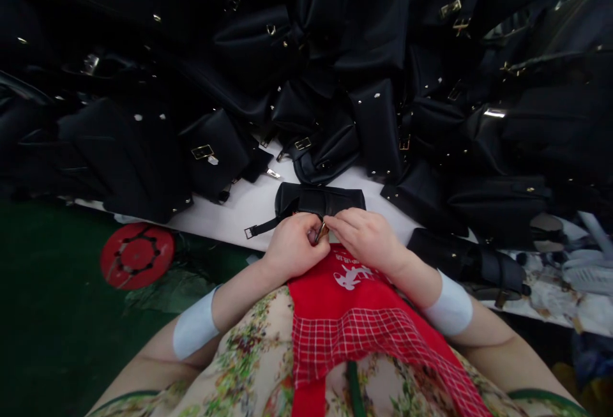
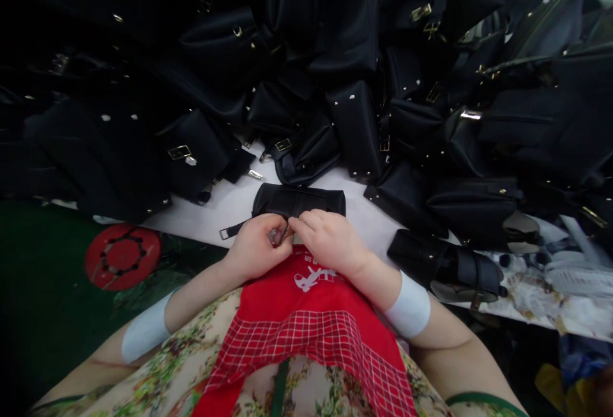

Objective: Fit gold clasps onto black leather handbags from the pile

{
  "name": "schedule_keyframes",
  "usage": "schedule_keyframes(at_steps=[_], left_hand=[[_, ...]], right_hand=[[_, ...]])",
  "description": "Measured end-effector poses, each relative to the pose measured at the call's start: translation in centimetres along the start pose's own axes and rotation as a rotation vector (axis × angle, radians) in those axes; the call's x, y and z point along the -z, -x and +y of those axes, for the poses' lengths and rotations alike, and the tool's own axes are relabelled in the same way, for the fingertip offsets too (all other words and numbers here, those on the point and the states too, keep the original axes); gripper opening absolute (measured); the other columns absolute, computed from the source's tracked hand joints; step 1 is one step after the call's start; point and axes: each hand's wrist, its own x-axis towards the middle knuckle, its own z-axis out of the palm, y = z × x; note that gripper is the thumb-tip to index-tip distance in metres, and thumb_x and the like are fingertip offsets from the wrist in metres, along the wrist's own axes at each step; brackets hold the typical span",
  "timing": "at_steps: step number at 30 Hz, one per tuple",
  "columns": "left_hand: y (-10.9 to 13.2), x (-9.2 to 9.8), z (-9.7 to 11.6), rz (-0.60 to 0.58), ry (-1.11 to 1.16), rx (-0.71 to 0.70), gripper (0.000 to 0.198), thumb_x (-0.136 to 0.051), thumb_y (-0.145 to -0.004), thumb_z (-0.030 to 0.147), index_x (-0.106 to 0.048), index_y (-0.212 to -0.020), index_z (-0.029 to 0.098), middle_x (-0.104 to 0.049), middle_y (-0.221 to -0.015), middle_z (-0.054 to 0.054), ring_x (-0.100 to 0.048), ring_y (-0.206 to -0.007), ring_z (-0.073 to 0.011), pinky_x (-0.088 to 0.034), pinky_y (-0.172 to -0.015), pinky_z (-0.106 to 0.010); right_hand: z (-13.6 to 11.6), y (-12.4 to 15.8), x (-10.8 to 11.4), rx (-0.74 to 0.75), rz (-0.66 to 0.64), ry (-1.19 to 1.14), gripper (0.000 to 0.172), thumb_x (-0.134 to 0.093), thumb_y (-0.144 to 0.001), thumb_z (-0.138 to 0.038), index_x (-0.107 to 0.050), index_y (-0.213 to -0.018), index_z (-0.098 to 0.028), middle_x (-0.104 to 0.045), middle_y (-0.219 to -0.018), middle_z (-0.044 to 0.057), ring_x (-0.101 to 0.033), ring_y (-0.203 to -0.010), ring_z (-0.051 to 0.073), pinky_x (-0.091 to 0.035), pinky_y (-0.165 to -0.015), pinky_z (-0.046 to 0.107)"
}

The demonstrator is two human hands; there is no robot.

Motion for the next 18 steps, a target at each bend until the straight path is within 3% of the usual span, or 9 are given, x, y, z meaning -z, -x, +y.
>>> schedule_keyframes(at_steps=[5, 14, 18], left_hand=[[-0.08, -0.04, -0.13, -0.012, 0.116, 0.057, 0.021, -0.06, -0.071, 0.019, -0.044, -0.056, 0.02, -0.051, -0.056, 0.003, -0.049, -0.055, -0.0126, -0.035, -0.054, -0.026], [-0.06, 0.11, -0.63, 0.03, 0.288, 0.113, 0.014, -0.061, -0.075, 0.022, -0.057, -0.062, 0.018, -0.058, -0.059, 0.003, -0.052, -0.053, -0.0112, -0.038, -0.052, -0.023], [0.04, 0.26, -0.87, 0.012, 0.296, 0.112, 0.011, -0.063, -0.078, 0.024, -0.061, -0.069, 0.018, -0.063, -0.065, 0.002, -0.056, -0.057, -0.0125, -0.041, -0.055, -0.024]], right_hand=[[-0.28, -0.26, 0.52, 0.108, -0.006, 0.161, 0.027, -0.042, -0.096, -0.02, -0.067, -0.102, -0.012, -0.067, -0.083, 0.01, -0.059, -0.067, 0.018, -0.043, -0.056, 0.032], [0.33, 0.25, 0.51, 0.087, 0.024, 0.103, 0.025, -0.043, -0.096, -0.021, -0.063, -0.108, -0.013, -0.068, -0.09, 0.01, -0.061, -0.078, 0.018, -0.049, -0.069, 0.03], [0.25, 0.62, 0.91, 0.049, 0.062, -0.003, 0.019, -0.047, -0.095, -0.021, -0.064, -0.1, -0.015, -0.068, -0.088, 0.008, -0.062, -0.077, 0.017, -0.049, -0.07, 0.029]])
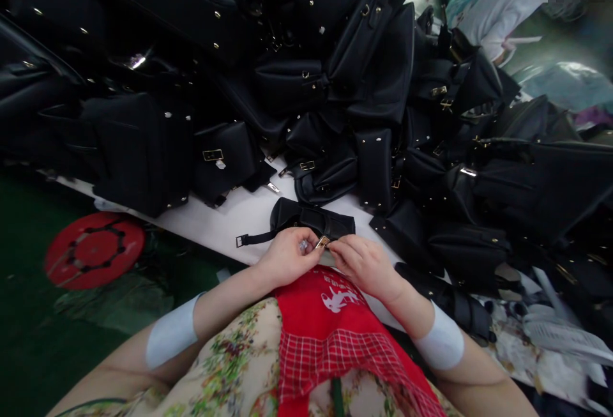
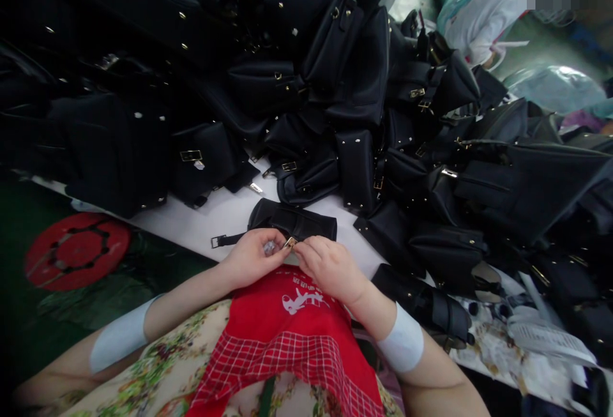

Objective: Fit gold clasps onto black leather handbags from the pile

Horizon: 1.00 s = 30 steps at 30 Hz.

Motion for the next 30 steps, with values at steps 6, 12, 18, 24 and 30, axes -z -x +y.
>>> schedule_keyframes(at_steps=[6, 12, 18, 24, 30], left_hand=[[0.4, 0.0, 0.0, 0.061, -0.073, -0.152, 0.024, -0.062, -0.082, 0.019, -0.06, -0.105, 0.019, -0.068, -0.088, -0.001, -0.063, -0.082, -0.017, -0.047, -0.077, -0.029], [0.3, 0.1, -0.5, 0.016, -0.11, -0.292, 0.009, -0.056, -0.088, 0.017, -0.063, -0.082, 0.018, -0.064, -0.083, -0.002, -0.059, -0.08, -0.0161, -0.045, -0.073, -0.028], [0.4, 0.0, -0.8, 0.055, -0.036, -0.28, 0.01, -0.059, -0.087, 0.019, -0.06, -0.077, 0.017, -0.062, -0.079, -0.001, -0.058, -0.078, -0.0152, -0.044, -0.072, -0.027], [0.7, -0.1, -0.6, -0.012, 0.046, -0.26, 0.007, -0.066, -0.081, 0.015, -0.065, -0.075, 0.017, -0.064, -0.076, 0.0, -0.058, -0.073, -0.0129, -0.044, -0.068, -0.024], [1.3, -0.9, -1.3, -0.048, 0.069, -0.23, 0.006, -0.067, -0.079, 0.013, -0.069, -0.075, 0.017, -0.066, -0.076, -0.001, -0.06, -0.073, -0.013, -0.045, -0.069, -0.024]], right_hand=[[-0.4, -0.3, 0.1, -0.135, 0.011, -0.235, 0.015, -0.051, -0.091, -0.02, -0.065, -0.089, -0.017, -0.066, -0.076, 0.004, -0.06, -0.067, 0.015, -0.046, -0.063, 0.026], [-0.7, -0.4, 0.0, -0.278, 0.083, -0.407, 0.011, -0.055, -0.088, -0.019, -0.066, -0.088, -0.018, -0.068, -0.08, 0.004, -0.062, -0.071, 0.014, -0.048, -0.067, 0.026], [-1.0, -1.2, 0.4, -0.528, 0.055, -0.474, 0.018, -0.057, -0.084, -0.02, -0.07, -0.096, -0.016, -0.069, -0.083, 0.006, -0.064, -0.069, 0.015, -0.051, -0.06, 0.025], [-1.5, -1.3, 0.1, -0.627, -0.045, -0.522, 0.016, -0.063, -0.082, -0.026, -0.075, -0.091, -0.019, -0.075, -0.088, 0.005, -0.069, -0.073, 0.015, -0.054, -0.066, 0.024], [-2.1, -0.7, -0.2, -0.447, -0.196, -0.214, 0.018, -0.057, -0.086, -0.021, -0.074, -0.087, -0.021, -0.075, -0.087, 0.004, -0.069, -0.079, 0.018, -0.049, -0.071, 0.027]])
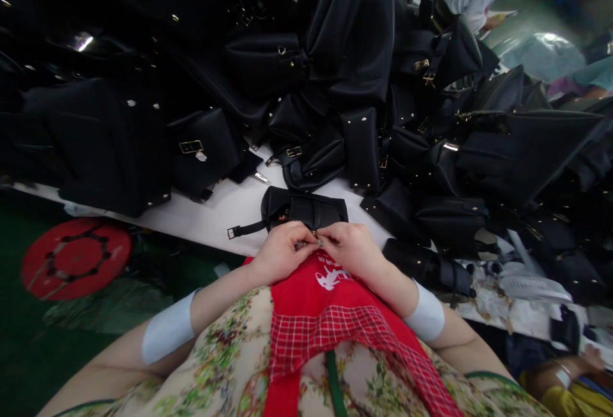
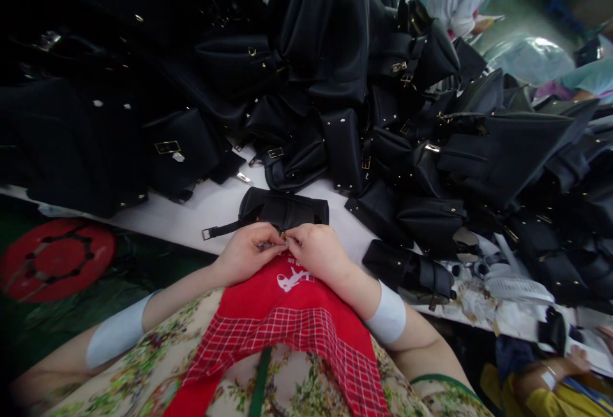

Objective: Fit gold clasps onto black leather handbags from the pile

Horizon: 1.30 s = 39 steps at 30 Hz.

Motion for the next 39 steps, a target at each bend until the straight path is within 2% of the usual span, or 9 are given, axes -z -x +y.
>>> schedule_keyframes(at_steps=[4, 10, 17, 20, 24, 29, 32, 36, 39], left_hand=[[0.2, -0.4, -0.3, -0.01, -0.034, -0.012, 0.008, -0.067, -0.079, 0.013, -0.068, -0.073, 0.017, -0.066, -0.076, -0.001, -0.06, -0.074, -0.0137, -0.045, -0.069, -0.025], [0.0, -0.6, -0.3, 0.038, -0.041, -0.002, 0.007, -0.067, -0.08, 0.016, -0.066, -0.074, 0.018, -0.066, -0.078, -0.001, -0.06, -0.075, -0.0138, -0.045, -0.071, -0.026], [0.0, -0.4, -0.1, 0.007, -0.086, 0.019, 0.006, -0.067, -0.08, 0.021, -0.065, -0.075, 0.018, -0.066, -0.078, -0.001, -0.06, -0.075, -0.0156, -0.047, -0.07, -0.028], [-0.1, -0.5, 0.0, -0.001, -0.123, 0.005, 0.015, -0.066, -0.079, 0.02, -0.066, -0.095, 0.02, -0.068, -0.089, -0.002, -0.061, -0.082, -0.0171, -0.048, -0.075, -0.03], [-0.3, -0.4, 0.1, -0.063, -0.101, -0.042, 0.015, -0.061, -0.083, 0.019, -0.071, -0.093, 0.022, -0.065, -0.087, -0.003, -0.061, -0.08, -0.0156, -0.048, -0.073, -0.028], [-0.4, 0.6, 0.8, 0.019, 0.264, 0.161, 0.012, -0.062, -0.084, 0.026, -0.066, -0.077, 0.016, -0.064, -0.084, -0.004, -0.059, -0.073, -0.0138, -0.05, -0.069, -0.027], [-0.2, 1.2, 1.3, -0.047, 0.493, 0.225, 0.014, -0.062, -0.083, 0.026, -0.062, -0.075, 0.015, -0.064, -0.09, -0.005, -0.059, -0.073, -0.0127, -0.05, -0.068, -0.026], [0.2, 1.8, 1.7, -0.207, 0.517, 0.244, 0.019, -0.064, -0.082, 0.029, -0.06, -0.071, 0.014, -0.062, -0.081, -0.003, -0.056, -0.065, -0.011, -0.049, -0.065, -0.025], [0.6, 2.6, 1.8, -0.167, 0.335, 0.252, 0.02, -0.061, -0.084, 0.03, -0.061, -0.07, 0.016, -0.061, -0.068, -0.001, -0.055, -0.063, -0.0114, -0.047, -0.064, -0.024]], right_hand=[[0.2, 0.4, -0.9, 0.036, 0.031, 0.11, 0.017, -0.055, -0.085, -0.019, -0.072, -0.085, -0.019, -0.073, -0.083, 0.004, -0.067, -0.075, 0.017, -0.046, -0.068, 0.026], [0.5, 1.0, -1.5, -0.113, 0.115, 0.036, 0.011, -0.059, -0.078, -0.018, -0.07, -0.079, -0.018, -0.071, -0.073, 0.003, -0.066, -0.067, 0.016, -0.045, -0.063, 0.025], [0.4, 2.0, -1.1, -0.331, 0.034, -0.559, 0.009, -0.059, -0.075, -0.019, -0.068, -0.074, -0.016, -0.069, -0.065, 0.001, -0.064, -0.056, 0.012, -0.047, -0.054, 0.021], [0.2, 2.2, -1.0, -0.396, -0.065, -0.868, 0.011, -0.062, -0.075, -0.025, -0.066, -0.077, -0.015, -0.069, -0.064, 0.002, -0.065, -0.056, 0.013, -0.05, -0.054, 0.021], [0.1, 2.3, -0.9, -0.412, -0.108, -1.023, 0.02, -0.068, -0.074, -0.033, -0.065, -0.08, -0.014, -0.07, -0.067, 0.002, -0.065, -0.056, 0.012, -0.052, -0.056, 0.022], [1.7, 1.8, -2.1, -0.511, -0.22, -1.199, 0.054, -0.055, -0.08, -0.064, -0.065, -0.074, -0.011, -0.063, -0.055, 0.003, -0.058, -0.043, 0.01, -0.045, -0.041, 0.018], [2.3, 0.5, -3.4, -0.575, -0.26, -1.458, 0.064, -0.045, -0.083, -0.07, -0.066, -0.081, -0.01, -0.064, -0.061, 0.004, -0.056, -0.044, 0.009, -0.042, -0.037, 0.017], [1.8, -2.2, -4.8, -0.799, -0.189, -1.753, 0.047, -0.045, -0.092, -0.054, -0.061, -0.082, -0.011, -0.062, -0.06, 0.004, -0.057, -0.046, 0.012, -0.045, -0.04, 0.02], [1.5, -4.0, -5.5, -0.888, 0.035, -1.777, 0.024, -0.055, -0.09, -0.036, -0.058, -0.085, -0.013, -0.062, -0.059, 0.002, -0.058, -0.046, 0.013, -0.046, -0.041, 0.022]])
